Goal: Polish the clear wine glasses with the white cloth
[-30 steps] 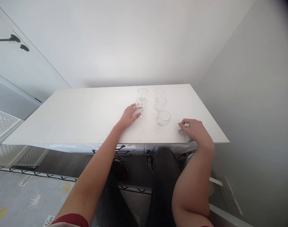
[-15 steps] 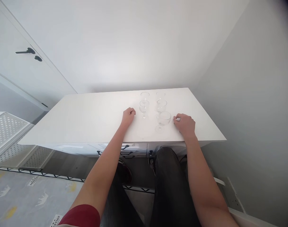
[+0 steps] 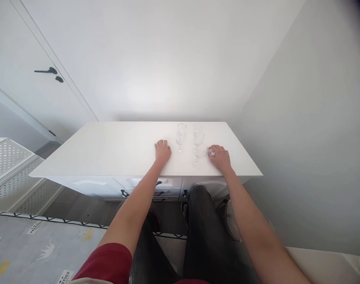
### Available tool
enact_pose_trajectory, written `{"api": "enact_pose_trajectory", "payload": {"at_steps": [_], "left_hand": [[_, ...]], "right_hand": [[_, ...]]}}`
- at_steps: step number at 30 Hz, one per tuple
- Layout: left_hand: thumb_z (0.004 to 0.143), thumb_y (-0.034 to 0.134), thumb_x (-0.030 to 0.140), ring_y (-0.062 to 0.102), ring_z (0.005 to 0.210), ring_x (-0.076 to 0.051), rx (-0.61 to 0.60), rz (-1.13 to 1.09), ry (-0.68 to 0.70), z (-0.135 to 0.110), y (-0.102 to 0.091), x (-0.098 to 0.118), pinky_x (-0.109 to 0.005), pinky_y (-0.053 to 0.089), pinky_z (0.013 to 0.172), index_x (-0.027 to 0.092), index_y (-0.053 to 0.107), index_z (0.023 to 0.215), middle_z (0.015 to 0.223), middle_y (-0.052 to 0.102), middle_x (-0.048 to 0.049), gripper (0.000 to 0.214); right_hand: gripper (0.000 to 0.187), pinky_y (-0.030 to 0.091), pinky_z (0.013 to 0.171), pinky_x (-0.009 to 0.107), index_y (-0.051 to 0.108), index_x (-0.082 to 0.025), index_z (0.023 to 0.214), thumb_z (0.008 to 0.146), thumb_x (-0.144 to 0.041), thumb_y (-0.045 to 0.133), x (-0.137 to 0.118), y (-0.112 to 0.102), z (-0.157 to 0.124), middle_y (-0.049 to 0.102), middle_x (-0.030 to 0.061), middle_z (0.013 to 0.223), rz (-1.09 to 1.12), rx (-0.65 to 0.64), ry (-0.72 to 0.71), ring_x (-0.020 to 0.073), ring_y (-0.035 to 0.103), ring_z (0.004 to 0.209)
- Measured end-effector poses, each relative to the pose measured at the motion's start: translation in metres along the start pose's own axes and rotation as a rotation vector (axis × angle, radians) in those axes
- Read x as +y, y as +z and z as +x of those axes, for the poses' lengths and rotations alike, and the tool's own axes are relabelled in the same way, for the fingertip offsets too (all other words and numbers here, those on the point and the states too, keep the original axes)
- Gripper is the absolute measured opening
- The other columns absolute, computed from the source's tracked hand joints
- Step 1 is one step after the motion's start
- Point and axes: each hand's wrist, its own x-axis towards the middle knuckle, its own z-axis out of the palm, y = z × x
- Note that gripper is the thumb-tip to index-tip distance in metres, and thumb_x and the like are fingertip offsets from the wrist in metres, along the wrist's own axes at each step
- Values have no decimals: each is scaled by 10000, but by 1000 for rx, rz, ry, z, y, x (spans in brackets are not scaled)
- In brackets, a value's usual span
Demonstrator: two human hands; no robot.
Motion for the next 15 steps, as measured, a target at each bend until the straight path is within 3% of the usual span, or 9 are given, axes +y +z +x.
{"api": "enact_pose_trajectory", "payload": {"at_steps": [3,8,15], "left_hand": [[1024,359,355,298,1554,-398,-31,94,-2,-11,0,-4,-664,181,1252,124,471,1478,1622,386,-256,522],[1052,262,431,156,1614,-384,-192,187,33,-25,-3,-14,-555,126,1310,81,330,1623,1727,209,-194,673],[1060,260,440,152,1619,-368,-210,204,36,-31,-6,-15,-533,119,1317,89,318,1638,1734,201,-167,679]], "right_hand": [[319,404,999,388,684,-203,1178,971,-276,452,2,4,1,688,107,1299,10,29,19,255,578,1192],[274,425,961,374,706,-217,1098,935,-248,488,7,12,6,710,83,1283,12,37,65,250,607,1151],[278,430,934,367,713,-228,1099,960,-280,477,10,16,8,710,75,1284,6,24,70,245,612,1128]]}}
